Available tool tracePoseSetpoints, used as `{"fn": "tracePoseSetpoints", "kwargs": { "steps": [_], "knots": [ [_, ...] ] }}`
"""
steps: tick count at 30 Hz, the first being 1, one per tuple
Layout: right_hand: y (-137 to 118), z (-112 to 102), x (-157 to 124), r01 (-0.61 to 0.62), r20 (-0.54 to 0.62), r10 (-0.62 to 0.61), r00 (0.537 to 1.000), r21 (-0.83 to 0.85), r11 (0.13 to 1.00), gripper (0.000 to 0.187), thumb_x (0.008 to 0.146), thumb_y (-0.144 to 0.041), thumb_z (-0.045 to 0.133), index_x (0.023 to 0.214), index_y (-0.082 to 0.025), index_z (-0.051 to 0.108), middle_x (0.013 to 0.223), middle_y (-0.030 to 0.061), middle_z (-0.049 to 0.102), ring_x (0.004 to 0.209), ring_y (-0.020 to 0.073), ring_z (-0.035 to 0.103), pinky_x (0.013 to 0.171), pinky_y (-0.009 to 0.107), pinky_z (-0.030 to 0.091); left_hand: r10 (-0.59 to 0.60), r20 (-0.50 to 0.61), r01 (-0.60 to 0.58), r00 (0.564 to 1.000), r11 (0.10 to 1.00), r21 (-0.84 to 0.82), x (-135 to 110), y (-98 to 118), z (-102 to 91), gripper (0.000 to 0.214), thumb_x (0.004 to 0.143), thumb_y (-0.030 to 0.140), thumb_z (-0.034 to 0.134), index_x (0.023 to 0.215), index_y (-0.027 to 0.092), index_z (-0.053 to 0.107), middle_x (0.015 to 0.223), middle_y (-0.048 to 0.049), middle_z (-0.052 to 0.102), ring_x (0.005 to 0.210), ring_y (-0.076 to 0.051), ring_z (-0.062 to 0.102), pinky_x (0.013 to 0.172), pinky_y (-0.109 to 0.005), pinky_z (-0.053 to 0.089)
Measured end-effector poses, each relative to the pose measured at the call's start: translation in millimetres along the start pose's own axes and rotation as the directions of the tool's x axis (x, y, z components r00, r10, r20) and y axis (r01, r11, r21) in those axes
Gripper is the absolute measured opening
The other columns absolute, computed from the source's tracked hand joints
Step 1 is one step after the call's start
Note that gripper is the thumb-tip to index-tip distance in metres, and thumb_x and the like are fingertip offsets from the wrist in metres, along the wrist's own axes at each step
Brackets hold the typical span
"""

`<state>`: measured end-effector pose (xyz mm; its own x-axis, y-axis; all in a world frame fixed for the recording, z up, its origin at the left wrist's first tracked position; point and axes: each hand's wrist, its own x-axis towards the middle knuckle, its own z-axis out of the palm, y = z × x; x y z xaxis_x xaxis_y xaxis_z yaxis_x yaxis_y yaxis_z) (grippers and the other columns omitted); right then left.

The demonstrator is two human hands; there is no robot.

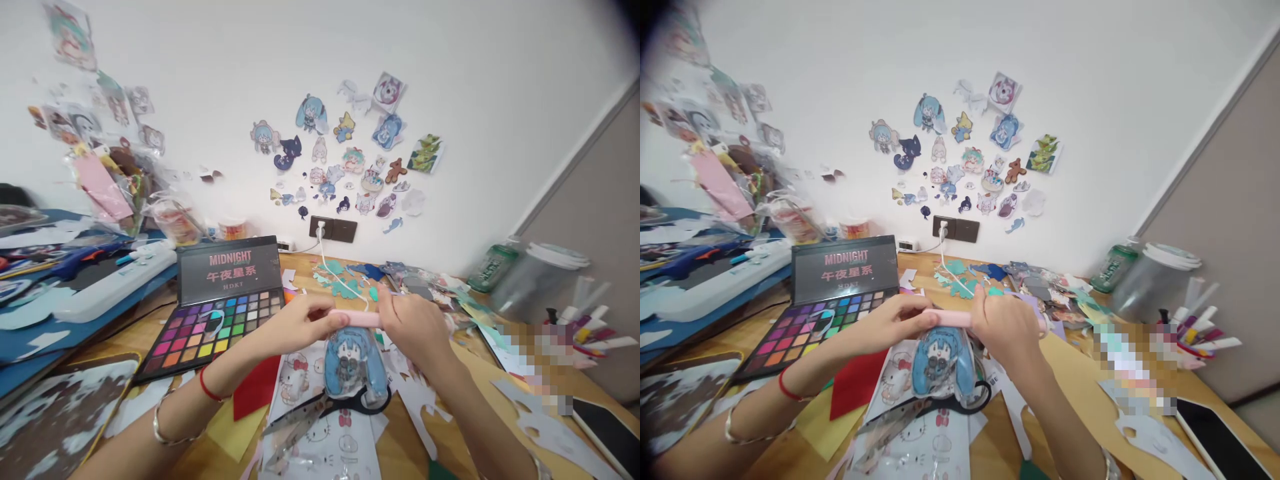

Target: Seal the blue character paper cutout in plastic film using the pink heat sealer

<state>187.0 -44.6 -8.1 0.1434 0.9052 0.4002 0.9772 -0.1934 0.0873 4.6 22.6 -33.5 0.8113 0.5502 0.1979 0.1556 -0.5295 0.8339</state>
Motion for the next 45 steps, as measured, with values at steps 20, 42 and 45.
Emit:
{"fn": "tracePoseSetpoints", "kwargs": {
  "steps": [20,42,45],
  "knots": [
    [1.8,3.6,2.1,-0.114,0.035,0.111,0.993,0.093,0.989,0.059,0.091,-0.035,0.023,0.058,-0.017,0.069,0.061,0.0130,0.068,0.065,0.0275,0.064,0.053,0.031,0.028,-0.056,-0.115,0.054,0.992,0.998,-0.019,-0.4,9.7,6.3,0.038,0.086,0.045,0.041,0.062,0.016,0.043,0.058,0.0039,0.039,0.055,-0.008,0.037,0.049,-0.021,0.029],
    [15.7,2.8,12.2,-0.273,0.225,0.165,0.960,0.634,0.724,0.063,0.090,-0.045,0.021,0.040,-0.020,0.049,0.039,0.0027,0.052,0.046,0.0156,0.052,0.055,0.027,0.034,0.192,-0.129,-0.156,0.973,0.957,0.243,1.3,12.6,4.7,0.020,0.083,0.028,0.056,0.071,0.014,0.061,0.070,-0.0009,0.059,0.070,-0.013,0.049,0.066,-0.025,0.037],
    [14.8,0.3,11.7,-0.277,0.258,0.138,0.956,0.645,0.712,0.064,0.090,-0.043,0.022,0.036,-0.020,0.046,0.037,0.0031,0.051,0.042,0.0149,0.051,0.053,0.026,0.035,0.208,-0.155,-0.152,0.966,0.938,0.311,0.9,12.3,4.1,0.022,0.082,0.030,0.058,0.067,0.014,0.060,0.070,-0.0014,0.058,0.071,-0.013,0.048,0.066,-0.025,0.036]
  ]
}}
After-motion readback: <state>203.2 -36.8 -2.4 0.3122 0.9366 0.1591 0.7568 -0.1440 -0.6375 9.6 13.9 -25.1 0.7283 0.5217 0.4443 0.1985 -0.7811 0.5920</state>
